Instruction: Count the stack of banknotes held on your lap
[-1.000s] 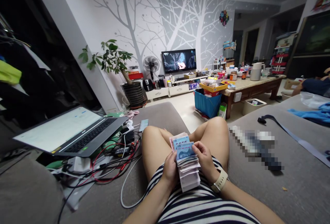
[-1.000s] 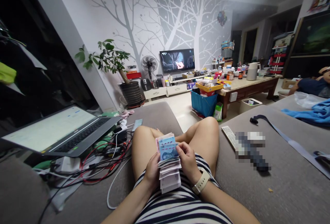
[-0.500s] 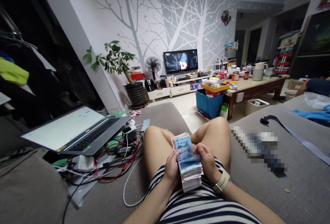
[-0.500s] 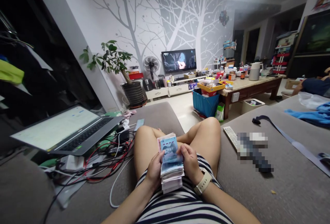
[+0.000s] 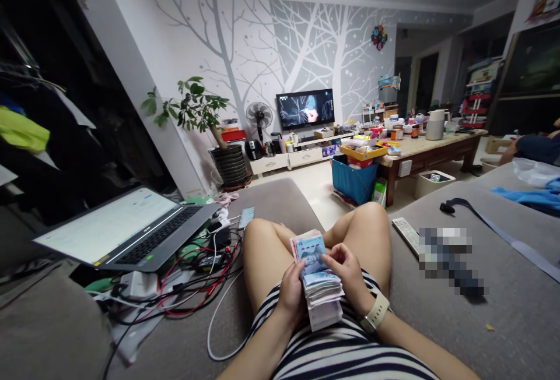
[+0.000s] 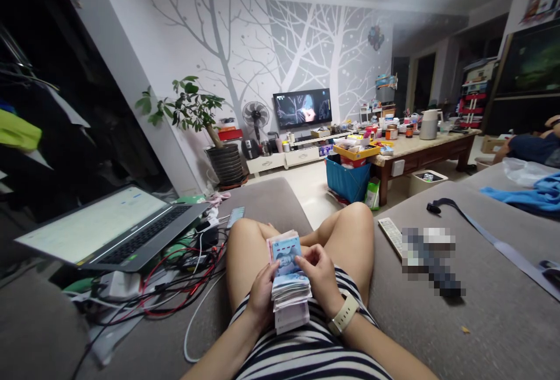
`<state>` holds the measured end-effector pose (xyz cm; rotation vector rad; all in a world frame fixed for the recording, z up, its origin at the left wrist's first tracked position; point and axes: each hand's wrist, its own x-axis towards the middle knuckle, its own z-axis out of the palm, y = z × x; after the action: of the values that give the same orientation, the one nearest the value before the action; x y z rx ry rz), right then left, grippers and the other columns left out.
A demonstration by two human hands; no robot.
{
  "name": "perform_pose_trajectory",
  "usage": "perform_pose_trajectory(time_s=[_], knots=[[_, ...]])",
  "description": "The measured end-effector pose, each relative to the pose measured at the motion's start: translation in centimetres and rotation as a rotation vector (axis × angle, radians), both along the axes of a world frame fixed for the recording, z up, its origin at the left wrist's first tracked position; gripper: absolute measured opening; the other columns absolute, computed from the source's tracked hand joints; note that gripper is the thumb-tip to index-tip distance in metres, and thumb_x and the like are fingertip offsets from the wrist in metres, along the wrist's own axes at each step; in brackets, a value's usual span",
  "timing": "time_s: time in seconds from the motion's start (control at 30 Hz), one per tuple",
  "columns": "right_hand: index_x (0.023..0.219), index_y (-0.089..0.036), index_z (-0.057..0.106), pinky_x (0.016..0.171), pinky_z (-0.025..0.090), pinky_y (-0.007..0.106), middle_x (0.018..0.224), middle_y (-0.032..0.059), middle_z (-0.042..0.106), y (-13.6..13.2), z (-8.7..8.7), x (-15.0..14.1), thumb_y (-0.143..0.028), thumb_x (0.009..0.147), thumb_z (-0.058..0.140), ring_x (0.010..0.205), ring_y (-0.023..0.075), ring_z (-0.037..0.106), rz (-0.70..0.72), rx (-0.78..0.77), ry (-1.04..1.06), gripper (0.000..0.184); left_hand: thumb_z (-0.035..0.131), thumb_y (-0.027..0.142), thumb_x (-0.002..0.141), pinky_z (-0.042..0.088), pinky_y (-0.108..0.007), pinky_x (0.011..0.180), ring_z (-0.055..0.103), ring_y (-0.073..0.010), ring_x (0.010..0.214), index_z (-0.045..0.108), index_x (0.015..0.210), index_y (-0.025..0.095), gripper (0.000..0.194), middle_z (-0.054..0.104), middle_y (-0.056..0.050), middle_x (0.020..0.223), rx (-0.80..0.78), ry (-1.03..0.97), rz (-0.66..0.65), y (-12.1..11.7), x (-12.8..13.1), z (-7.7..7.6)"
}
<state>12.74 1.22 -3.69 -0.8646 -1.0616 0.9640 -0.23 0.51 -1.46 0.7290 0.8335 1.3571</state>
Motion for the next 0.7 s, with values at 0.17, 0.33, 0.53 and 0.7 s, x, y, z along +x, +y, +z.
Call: perform_pose_trajectory(time_s=[0.17, 0.33, 0.53, 0.7], knots=[[0.079, -0.02, 0.054, 0.06, 0.043, 0.027, 0.067, -0.0034, 0.053, 0.62, -0.91, 0.05, -0.049, 0.069, 0.077, 0.063, 0.0152, 0.05, -0.031, -0.01, 0.01, 0.038, 0.077, 0.032, 0.06, 0.054, -0.037, 0.077, 0.072, -0.0297, 0.08, 0.073, 0.08, 0.011, 0.029, 0.075, -0.008, 0.071, -0.009, 0.015, -0.008, -0.41, 0.07, 0.49], [0.075, -0.019, 0.055, 0.058, 0.041, 0.026, 0.065, -0.0031, 0.053, 0.53, -0.8, 0.11, -0.051, 0.072, 0.075, 0.061, 0.0148, 0.048, -0.018, -0.016, -0.001, 0.037, 0.078, 0.029, 0.059, 0.054, -0.04, 0.079, 0.072, -0.0309, 0.085, 0.073, 0.097, 0.012, 0.041, 0.077, -0.009, 0.077, -0.026, -0.007, -0.074, -0.51, 0.02, 0.44], [0.064, -0.019, 0.053, 0.056, 0.037, 0.026, 0.061, -0.0037, 0.048, 0.41, -0.64, 0.3, -0.05, 0.075, 0.072, 0.059, 0.0135, 0.043, -0.005, -0.007, -0.034, 0.038, 0.078, 0.028, 0.059, 0.054, -0.04, 0.078, 0.072, -0.0314, 0.085, 0.072, 0.095, 0.011, 0.04, 0.077, -0.01, 0.081, -0.002, 0.004, -0.092, -0.35, -0.04, 0.16], [0.064, -0.019, 0.054, 0.056, 0.037, 0.026, 0.06, -0.0036, 0.048, -0.05, -0.04, 0.36, -0.05, 0.076, 0.072, 0.059, 0.0133, 0.043, -0.004, 0.002, -0.037, 0.038, 0.077, 0.033, 0.061, 0.054, -0.04, 0.082, 0.072, -0.0305, 0.084, 0.073, 0.088, 0.01, 0.036, 0.077, -0.011, 0.082, 0.005, -0.025, -0.037, -0.15, 0.21, 0.22]])
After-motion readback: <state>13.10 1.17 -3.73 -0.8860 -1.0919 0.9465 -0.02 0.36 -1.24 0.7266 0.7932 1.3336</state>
